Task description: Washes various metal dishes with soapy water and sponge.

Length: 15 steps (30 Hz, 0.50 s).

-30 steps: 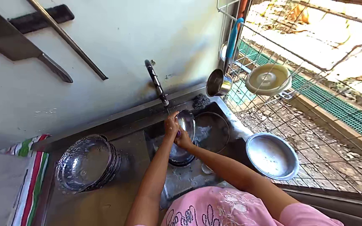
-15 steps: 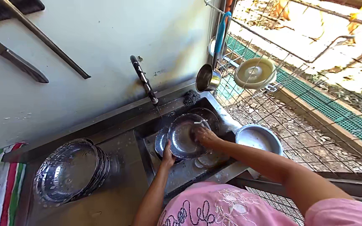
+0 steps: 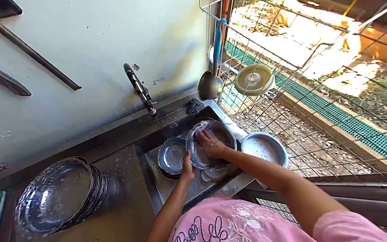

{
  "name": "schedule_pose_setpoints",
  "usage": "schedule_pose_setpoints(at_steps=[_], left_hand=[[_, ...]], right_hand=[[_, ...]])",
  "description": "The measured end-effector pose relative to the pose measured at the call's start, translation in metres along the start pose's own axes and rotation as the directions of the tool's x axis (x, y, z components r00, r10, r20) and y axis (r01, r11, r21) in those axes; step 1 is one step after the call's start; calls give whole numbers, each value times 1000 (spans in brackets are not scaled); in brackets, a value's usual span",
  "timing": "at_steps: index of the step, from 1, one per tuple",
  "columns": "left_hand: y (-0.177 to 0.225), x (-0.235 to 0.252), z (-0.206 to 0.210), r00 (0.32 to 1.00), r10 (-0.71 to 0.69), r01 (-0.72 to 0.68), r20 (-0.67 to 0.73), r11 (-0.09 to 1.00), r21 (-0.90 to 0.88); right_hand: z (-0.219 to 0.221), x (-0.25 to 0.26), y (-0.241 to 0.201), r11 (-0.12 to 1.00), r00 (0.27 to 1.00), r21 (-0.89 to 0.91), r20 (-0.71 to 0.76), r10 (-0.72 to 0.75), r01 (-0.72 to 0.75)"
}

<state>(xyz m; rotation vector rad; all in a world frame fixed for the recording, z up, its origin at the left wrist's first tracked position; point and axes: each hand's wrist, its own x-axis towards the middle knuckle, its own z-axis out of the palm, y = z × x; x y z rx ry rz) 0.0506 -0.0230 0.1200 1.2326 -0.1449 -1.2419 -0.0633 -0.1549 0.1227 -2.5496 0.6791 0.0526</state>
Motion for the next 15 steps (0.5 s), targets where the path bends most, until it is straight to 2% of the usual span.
schedule_pose_setpoints(at_steps=[2, 3, 4, 5, 6, 8, 10, 11, 13, 15], left_hand=[[-1, 6, 5, 998, 58, -58, 3, 998, -29], [5, 9, 1, 993, 87, -87, -76, 996, -1], [14, 8, -7, 982, 99, -94, -163, 995, 42], [26, 3, -20, 974, 82, -72, -211, 996, 55], [32, 2, -32, 972, 62, -48, -225, 997, 67], [31, 1, -42, 982, 20, -7, -189, 997, 74], [20, -2, -32, 997, -21, 26, -71, 997, 66], [16, -2, -22, 999, -34, 34, -3, 998, 60], [18, 3, -9, 998, -19, 17, 63, 999, 36], [32, 12, -18, 999, 31, -31, -10, 998, 63]], right_hand=[[16, 0, -30, 970, 997, 231, 4, -73, 70], [20, -7, -38, 946, 989, 307, 64, -134, 108], [14, -15, -39, 943, 967, 302, 166, -195, 138], [6, -22, -33, 959, 939, 227, 258, -227, 169], [-1, -26, -22, 974, 933, 128, 287, -218, 189], [-10, -24, 5, 988, 969, -15, 200, -146, 152], [-8, -8, 10, 997, 992, -63, 117, -48, 55], [-3, 1, 3, 999, 996, -5, 80, -31, 32], [8, 8, -25, 972, 997, 225, 39, -70, 60], [4, -3, -49, 935, 960, 338, 206, -188, 110]])
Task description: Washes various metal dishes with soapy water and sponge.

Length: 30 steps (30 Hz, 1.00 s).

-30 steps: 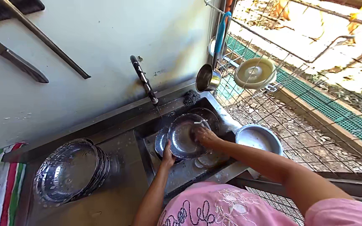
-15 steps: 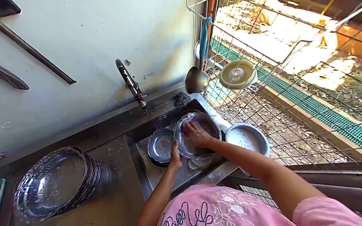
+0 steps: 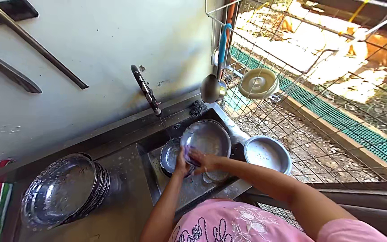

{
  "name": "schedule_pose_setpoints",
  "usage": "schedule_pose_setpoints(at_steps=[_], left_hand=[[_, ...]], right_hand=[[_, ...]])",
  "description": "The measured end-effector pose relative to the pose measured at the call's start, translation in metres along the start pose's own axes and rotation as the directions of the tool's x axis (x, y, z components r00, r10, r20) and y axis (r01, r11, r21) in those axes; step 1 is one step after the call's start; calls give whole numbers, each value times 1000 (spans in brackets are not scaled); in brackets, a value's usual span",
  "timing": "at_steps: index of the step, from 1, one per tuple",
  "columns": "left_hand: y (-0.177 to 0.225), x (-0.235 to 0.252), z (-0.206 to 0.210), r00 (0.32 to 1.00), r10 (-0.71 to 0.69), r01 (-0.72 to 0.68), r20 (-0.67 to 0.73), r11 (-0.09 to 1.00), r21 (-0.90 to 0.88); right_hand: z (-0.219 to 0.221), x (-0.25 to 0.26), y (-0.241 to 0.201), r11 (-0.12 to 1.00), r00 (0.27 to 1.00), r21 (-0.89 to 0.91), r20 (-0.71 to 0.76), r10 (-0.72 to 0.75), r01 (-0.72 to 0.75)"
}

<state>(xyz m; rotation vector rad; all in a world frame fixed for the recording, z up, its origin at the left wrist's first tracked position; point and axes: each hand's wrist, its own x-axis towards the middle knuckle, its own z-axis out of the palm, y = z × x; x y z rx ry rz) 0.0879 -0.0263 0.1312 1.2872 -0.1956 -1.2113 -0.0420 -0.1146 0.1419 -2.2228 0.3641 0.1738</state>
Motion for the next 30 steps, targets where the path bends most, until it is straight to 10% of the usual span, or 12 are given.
schedule_pose_setpoints(at_steps=[5, 10, 15, 21, 24, 30], left_hand=[[23, 12, -43, 997, -37, 46, -73, 990, 131], [-18, -13, 9, 990, 34, -34, -140, 999, 8], [6, -2, -35, 967, -54, 62, -249, 998, 26], [-16, -12, -1, 953, 24, -42, -303, 998, -53], [-8, -17, -33, 971, 5, -14, -240, 999, -39], [-28, -25, -5, 1000, -25, 25, -14, 1000, -13]], right_hand=[[-5, -23, 15, 932, 969, -326, 233, -84, 159], [15, 12, -33, 991, 986, -75, -129, 102, -112], [10, -13, 10, 948, 986, -300, 160, -57, 104], [21, 8, -27, 999, 999, -32, -27, 42, -43], [-3, -19, 14, 954, 988, -290, 112, 108, -71], [4, 14, 34, 961, 968, -245, -241, 64, -125]])
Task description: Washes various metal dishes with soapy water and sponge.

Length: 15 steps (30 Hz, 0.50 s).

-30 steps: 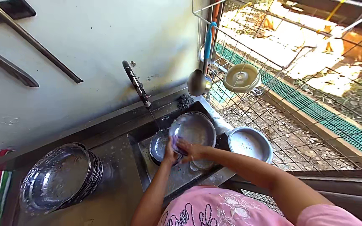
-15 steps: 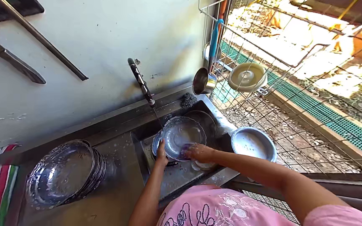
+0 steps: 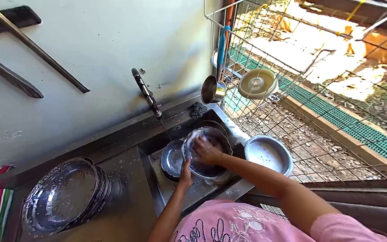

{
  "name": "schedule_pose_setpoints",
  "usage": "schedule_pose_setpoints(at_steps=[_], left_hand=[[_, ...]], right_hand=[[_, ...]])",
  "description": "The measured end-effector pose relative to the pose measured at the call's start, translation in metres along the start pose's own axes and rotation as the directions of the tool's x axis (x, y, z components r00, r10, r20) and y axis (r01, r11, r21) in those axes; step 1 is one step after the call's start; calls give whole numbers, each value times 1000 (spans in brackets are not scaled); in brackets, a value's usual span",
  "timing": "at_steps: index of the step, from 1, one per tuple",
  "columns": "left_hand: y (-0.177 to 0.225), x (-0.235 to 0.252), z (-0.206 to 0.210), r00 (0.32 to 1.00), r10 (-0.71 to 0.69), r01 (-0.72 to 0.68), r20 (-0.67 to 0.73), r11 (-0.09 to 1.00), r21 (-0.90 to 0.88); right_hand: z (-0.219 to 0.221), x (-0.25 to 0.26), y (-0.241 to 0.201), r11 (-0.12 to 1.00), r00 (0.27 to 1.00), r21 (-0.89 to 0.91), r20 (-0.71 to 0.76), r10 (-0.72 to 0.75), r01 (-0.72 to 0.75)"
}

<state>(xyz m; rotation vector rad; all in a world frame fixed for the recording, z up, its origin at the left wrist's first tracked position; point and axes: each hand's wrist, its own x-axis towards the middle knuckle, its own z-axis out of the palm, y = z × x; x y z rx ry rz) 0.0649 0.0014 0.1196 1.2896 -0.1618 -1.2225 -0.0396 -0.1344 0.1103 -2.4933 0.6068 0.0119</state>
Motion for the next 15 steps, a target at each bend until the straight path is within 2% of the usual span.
schedule_pose_setpoints(at_steps=[1, 3, 4, 6, 8, 10, 11, 13, 15], left_hand=[[0, 3, 3, 1000, -1, 1, 12, 1000, 3], [13, 9, -4, 998, 2, 1, -64, 999, 47], [23, 13, -11, 991, -9, 23, -136, 994, 102], [42, 18, -32, 989, -100, 114, -109, 985, 132], [49, 24, -46, 992, -128, 128, -11, 978, 162], [45, 33, -56, 997, -24, 13, 77, 989, 145], [42, 37, -61, 996, 56, -65, 71, 990, 128], [40, 38, -67, 989, 149, -150, 19, 982, 110], [43, 38, -70, 980, 193, -186, -44, 973, 134]], right_hand=[[10, 0, -13, 994, 999, 105, -18, -40, 42], [15, -9, -39, 950, 988, 302, 102, -116, 80], [10, -15, -48, 940, 966, 332, 209, -155, 79], [-5, -25, -60, 953, 908, 291, 374, -191, 81], [-21, -30, -56, 911, 909, 392, 321, -264, 126], [-37, -27, -37, 734, 951, 663, 108, -290, 148], [-43, -25, -30, 601, 978, 791, 14, -209, 117], [-57, -18, -15, 339, 998, 940, -52, 27, 40], [-70, -6, -3, 234, 946, 971, -113, 303, 41]])
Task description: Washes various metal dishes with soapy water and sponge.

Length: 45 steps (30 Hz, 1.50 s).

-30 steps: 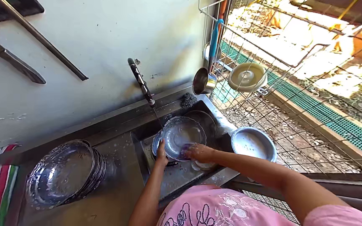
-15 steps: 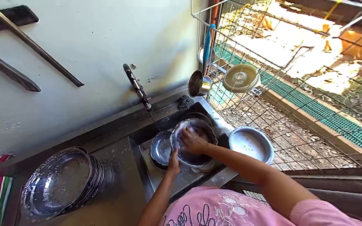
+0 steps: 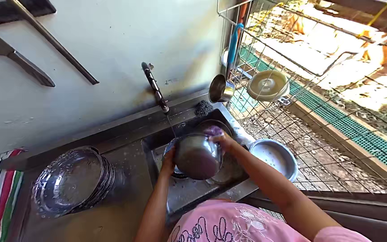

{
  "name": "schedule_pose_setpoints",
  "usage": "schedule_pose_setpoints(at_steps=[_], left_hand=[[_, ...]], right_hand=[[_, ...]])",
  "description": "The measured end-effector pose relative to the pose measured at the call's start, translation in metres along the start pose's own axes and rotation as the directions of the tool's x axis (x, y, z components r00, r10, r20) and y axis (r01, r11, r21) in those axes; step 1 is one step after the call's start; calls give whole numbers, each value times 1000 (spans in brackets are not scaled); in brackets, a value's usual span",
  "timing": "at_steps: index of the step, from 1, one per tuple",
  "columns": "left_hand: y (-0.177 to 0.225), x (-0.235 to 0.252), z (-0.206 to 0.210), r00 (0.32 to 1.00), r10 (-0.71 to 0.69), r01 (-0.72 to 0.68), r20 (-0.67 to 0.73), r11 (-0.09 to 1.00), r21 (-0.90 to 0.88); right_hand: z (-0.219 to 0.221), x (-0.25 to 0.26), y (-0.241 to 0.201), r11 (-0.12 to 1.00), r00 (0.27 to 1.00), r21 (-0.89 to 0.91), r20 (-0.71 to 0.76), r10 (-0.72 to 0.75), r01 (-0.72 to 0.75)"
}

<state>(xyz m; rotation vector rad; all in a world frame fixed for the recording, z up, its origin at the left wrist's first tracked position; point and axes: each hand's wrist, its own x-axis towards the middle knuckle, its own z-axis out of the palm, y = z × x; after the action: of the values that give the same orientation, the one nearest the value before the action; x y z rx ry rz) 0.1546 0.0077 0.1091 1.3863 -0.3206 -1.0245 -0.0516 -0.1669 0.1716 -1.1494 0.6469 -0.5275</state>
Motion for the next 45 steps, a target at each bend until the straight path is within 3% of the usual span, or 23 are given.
schedule_pose_setpoints(at_steps=[2, 4, 6, 9, 10, 11, 12, 14, 16, 18, 21, 23, 26, 27, 29, 31, 34, 36, 38, 40, 41, 43, 45], left_hand=[[12, -8, 3, 999, 31, -29, -20, 995, 91], [25, -21, 10, 996, 91, -86, -14, 975, 203], [34, -34, 23, 990, 142, -138, 8, 954, 266], [29, -45, 45, 978, 209, -199, -25, 956, 218], [27, -49, 48, 976, 217, -206, -27, 955, 213], [28, -53, 48, 971, 238, -222, -25, 933, 282], [33, -57, 46, 966, 260, -238, -4, 888, 395], [44, -71, 45, 959, 278, -264, 52, 816, 515], [45, -80, 43, 960, 266, -272, 87, 814, 513], [43, -73, 37, 962, 254, -265, 96, 799, 540], [47, -76, 23, 969, 220, -243, 114, 754, 610], [54, -83, 17, 974, 205, -226, 99, 825, 518], [70, -93, 13, 961, 209, -157, -182, 952, 262], [75, -91, 11, 928, 171, -122, -330, 979, 165], [79, -80, 4, 849, 47, -113, -526, 989, -92], [68, -65, -5, 820, 6, -212, -572, 932, -294], [63, -56, -6, 790, -25, -256, -612, 895, -367], [71, -59, 0, 779, -22, -199, -627, 939, -280], [71, -62, 5, 802, 24, -130, -597, 982, -135], [68, -67, 12, 849, 100, -101, -519, 995, 26], [70, -70, 15, 859, 126, -95, -497, 992, 87], [76, -79, 16, 865, 127, -82, -486, 990, 113], [77, -83, 12, 840, 131, -103, -526, 991, 82]], right_hand=[[-11, 19, 1, 999, 968, -7, -246, -39, 38], [-9, 21, 3, 982, 949, -135, -271, -161, 128], [16, 5, 11, 866, 937, -393, -31, -349, 310], [80, -33, 35, 468, 809, -675, 364, -462, 570], [90, -35, 45, 339, 750, -710, 402, -525, 617], [90, -28, 48, 321, 734, -717, 384, -561, 620], [83, -15, 44, 413, 784, -713, 315, -534, 567], [65, 16, 24, 727, 951, -628, 74, -300, 278], [54, 32, 22, 835, 995, -546, -39, -96, 59], [68, 13, 28, 741, 969, -626, 113, -220, 242], [100, -32, 28, 472, 811, -665, 408, -419, 578], [94, -18, 21, 570, 832, -606, 386, -399, 555], [68, 30, 21, 916, 990, -377, 86, -109, 133], [63, 35, 34, 950, 998, -308, -5, -62, 58], [74, 12, 61, 956, 987, -281, -110, -118, 83], [101, -30, 89, 851, 942, -453, -66, -330, 267], [125, -45, 104, 402, 710, -707, 199, -676, 581], [129, -32, 90, 171, 564, -697, 383, -732, 696], [134, -21, 67, 75, 500, -607, 571, -651, 791], [137, -5, 40, 205, 552, -531, 656, -515, 822], [134, 7, 28, 357, 644, -536, 625, -442, 765], [118, 32, 24, 664, 859, -553, 407, -311, 503], [101, 35, 44, 785, 967, -565, 159, -199, 254]])
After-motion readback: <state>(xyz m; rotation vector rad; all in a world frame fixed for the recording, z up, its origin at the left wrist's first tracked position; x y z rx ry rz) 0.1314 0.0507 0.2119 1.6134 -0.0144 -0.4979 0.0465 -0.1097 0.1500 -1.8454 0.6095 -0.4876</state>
